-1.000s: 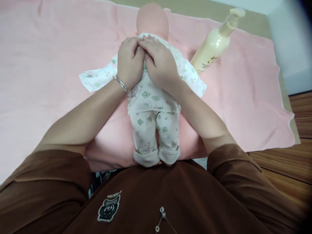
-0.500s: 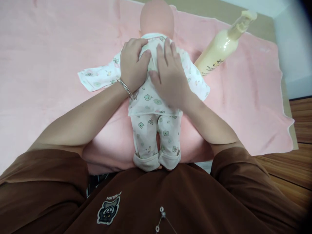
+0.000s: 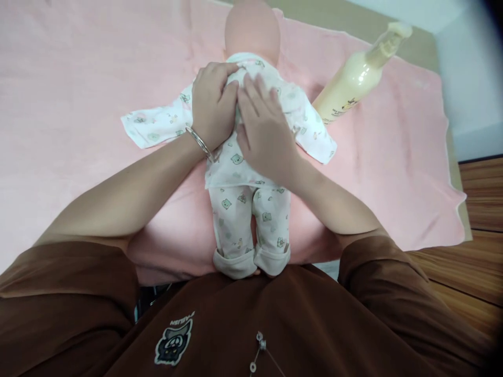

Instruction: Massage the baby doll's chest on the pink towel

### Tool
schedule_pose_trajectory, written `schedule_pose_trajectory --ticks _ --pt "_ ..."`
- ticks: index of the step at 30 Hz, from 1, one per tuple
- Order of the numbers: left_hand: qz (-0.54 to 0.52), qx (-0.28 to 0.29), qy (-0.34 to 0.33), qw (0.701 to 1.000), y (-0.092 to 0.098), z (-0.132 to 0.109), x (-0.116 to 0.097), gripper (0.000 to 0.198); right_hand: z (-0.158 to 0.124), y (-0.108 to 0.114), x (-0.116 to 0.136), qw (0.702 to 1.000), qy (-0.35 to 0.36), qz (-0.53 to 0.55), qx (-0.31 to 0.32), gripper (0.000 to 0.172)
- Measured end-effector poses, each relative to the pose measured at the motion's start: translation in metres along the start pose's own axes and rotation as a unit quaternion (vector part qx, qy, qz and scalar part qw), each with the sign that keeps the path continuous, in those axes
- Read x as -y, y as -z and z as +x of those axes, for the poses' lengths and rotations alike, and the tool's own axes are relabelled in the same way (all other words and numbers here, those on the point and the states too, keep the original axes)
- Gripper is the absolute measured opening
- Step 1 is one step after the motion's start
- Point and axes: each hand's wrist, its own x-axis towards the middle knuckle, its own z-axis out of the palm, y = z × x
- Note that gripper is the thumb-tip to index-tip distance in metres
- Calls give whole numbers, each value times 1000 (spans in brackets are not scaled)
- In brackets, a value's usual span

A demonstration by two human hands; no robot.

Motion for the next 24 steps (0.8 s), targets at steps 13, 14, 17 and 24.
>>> schedule_pose_trajectory --ticks 13,14,17,24 --pt "-4 -3 -10 1000 -5 -3 3 36 6 -3 -14 999 -1 29 -22 54" --pt "-7 -4 -10 1000 -5 -3 4 38 0 0 -5 999 21 8 -23 55" --pt "-16 8 -8 1000 -3 -3 3 38 -3 3 5 998 60 1 -13 58" --pt "52 22 -25 998 -6 -3 -2 29 34 -3 -46 988 45 148 13 47"
